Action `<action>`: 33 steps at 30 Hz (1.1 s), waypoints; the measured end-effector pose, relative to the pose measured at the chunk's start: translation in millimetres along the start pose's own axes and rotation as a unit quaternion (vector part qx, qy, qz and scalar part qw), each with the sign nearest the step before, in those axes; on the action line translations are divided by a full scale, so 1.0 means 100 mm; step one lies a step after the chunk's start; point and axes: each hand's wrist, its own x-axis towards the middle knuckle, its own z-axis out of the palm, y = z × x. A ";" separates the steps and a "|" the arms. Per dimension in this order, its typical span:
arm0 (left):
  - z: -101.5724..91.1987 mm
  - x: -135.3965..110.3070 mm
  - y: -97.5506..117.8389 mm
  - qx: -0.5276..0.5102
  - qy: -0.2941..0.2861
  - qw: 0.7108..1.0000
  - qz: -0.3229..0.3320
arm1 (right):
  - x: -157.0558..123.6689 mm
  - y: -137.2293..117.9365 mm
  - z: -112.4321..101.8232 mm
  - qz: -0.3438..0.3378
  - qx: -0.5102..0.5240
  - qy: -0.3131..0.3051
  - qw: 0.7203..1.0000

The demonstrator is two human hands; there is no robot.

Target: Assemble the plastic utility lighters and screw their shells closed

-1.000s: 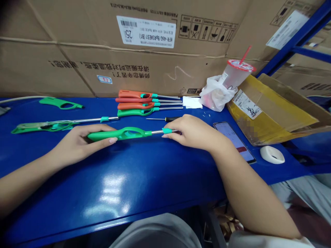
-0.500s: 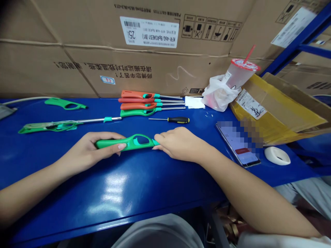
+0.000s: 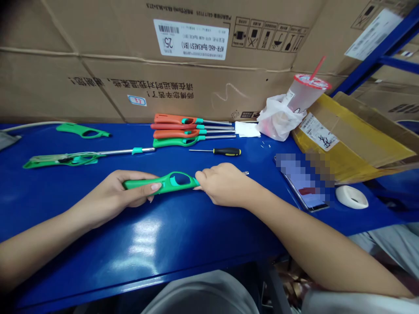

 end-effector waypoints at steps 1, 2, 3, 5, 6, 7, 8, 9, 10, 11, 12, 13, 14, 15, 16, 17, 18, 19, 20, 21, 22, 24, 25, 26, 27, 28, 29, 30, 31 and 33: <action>0.00 0.00 0.00 -0.009 -0.001 1.000 -0.005 | 0.00 -0.01 0.01 0.004 0.000 0.000 1.000; 0.01 -0.01 0.01 -0.014 -0.001 1.000 -0.010 | 0.01 -0.01 0.01 0.007 0.004 0.000 1.000; 0.01 -0.01 0.03 -0.016 0.001 1.000 -0.013 | 0.01 0.00 0.02 0.010 0.011 0.001 1.000; 0.02 -0.02 0.08 -0.007 0.010 1.000 -0.014 | 0.02 0.02 0.03 0.014 0.038 0.004 0.999; 0.02 -0.02 0.10 0.002 0.016 1.000 -0.012 | 0.03 0.04 0.03 0.016 0.056 0.009 0.998; 0.02 -0.02 0.12 0.012 0.020 1.000 -0.008 | 0.03 0.07 0.04 0.018 0.080 0.016 0.996; 0.01 -0.01 0.13 0.022 0.022 0.999 -0.001 | 0.03 0.10 0.04 0.017 0.110 0.025 0.993; 0.00 0.00 0.13 0.034 0.020 0.999 0.008 | 0.02 0.13 0.05 0.014 0.146 0.038 0.989; -0.01 0.01 0.13 0.047 0.013 0.999 0.016 | 0.01 0.16 0.05 0.009 0.183 0.055 0.981; -0.03 0.03 0.12 0.063 0.002 0.998 0.024 | 0.00 0.19 0.06 0.002 0.219 0.073 0.973; -0.04 0.05 0.10 0.080 -0.009 0.996 0.032 | -0.01 0.22 0.06 -0.005 0.250 0.091 0.964; -0.05 0.06 0.08 0.097 -0.018 0.994 0.040 | -0.02 0.23 0.06 -0.009 0.272 0.105 0.957; -0.06 0.07 0.06 0.112 -0.023 0.992 0.050 | -0.03 0.24 0.06 -0.010 0.287 0.113 0.951; -0.06 0.07 0.04 0.122 -0.024 0.990 0.062 | -0.03 0.23 0.06 -0.007 0.299 0.115 0.947; -0.06 0.07 0.03 0.130 -0.020 0.988 0.076 | -0.03 0.22 0.05 0.000 0.311 0.113 0.944; -0.04 0.07 0.01 0.135 -0.015 0.986 0.092 | -0.03 0.19 0.04 0.007 0.324 0.112 0.939; -0.02 0.06 0.00 0.141 -0.011 0.984 0.109 | -0.02 0.17 0.04 0.011 0.339 0.114 0.934; 0.00 0.05 -0.01 0.150 -0.007 0.981 0.126 | -0.01 0.14 0.03 0.008 0.355 0.120 0.927; 0.03 0.04 -0.01 0.160 -0.003 0.976 0.146 | 0.01 0.11 0.03 0.001 0.369 0.132 0.920; 0.06 0.03 -0.02 0.170 0.000 0.971 0.166 | 0.02 0.08 0.04 -0.010 0.378 0.149 0.914; 0.08 0.02 -0.01 0.180 0.002 0.966 0.185 | 0.02 0.07 0.05 -0.021 0.382 0.168 0.909; 0.11 0.01 0.00 0.192 0.005 0.958 0.214 | 0.03 0.06 0.08 -0.032 0.378 0.205 0.902; 0.12 0.00 0.00 0.191 0.007 0.956 0.223 | 0.03 0.08 0.10 -0.032 0.373 0.219 0.901; 0.12 0.00 0.01 0.183 0.008 0.957 0.227 | 0.03 0.09 0.11 -0.031 0.368 0.228 0.901; 0.11 0.00 0.02 0.168 0.005 0.961 0.221 | 0.02 0.12 0.12 -0.030 0.362 0.235 0.902; 0.10 0.00 0.03 0.147 0.001 0.967 0.208 | 0.02 0.14 0.13 -0.028 0.353 0.242 0.903; 0.09 0.00 0.03 0.124 -0.003 0.974 0.190 | 0.01 0.16 0.13 -0.030 0.342 0.247 0.906; 0.07 0.01 0.03 0.104 -0.006 0.979 0.174 | -0.01 0.19 0.12 -0.035 0.331 0.248 0.910; 0.06 0.02 0.02 0.095 -0.005 0.982 0.166 | -0.02 0.21 0.10 -0.045 0.324 0.245 0.913; 0.03 0.03 0.00 0.107 0.001 0.977 0.183 | -0.05 0.25 0.06 -0.056 0.317 0.241 0.916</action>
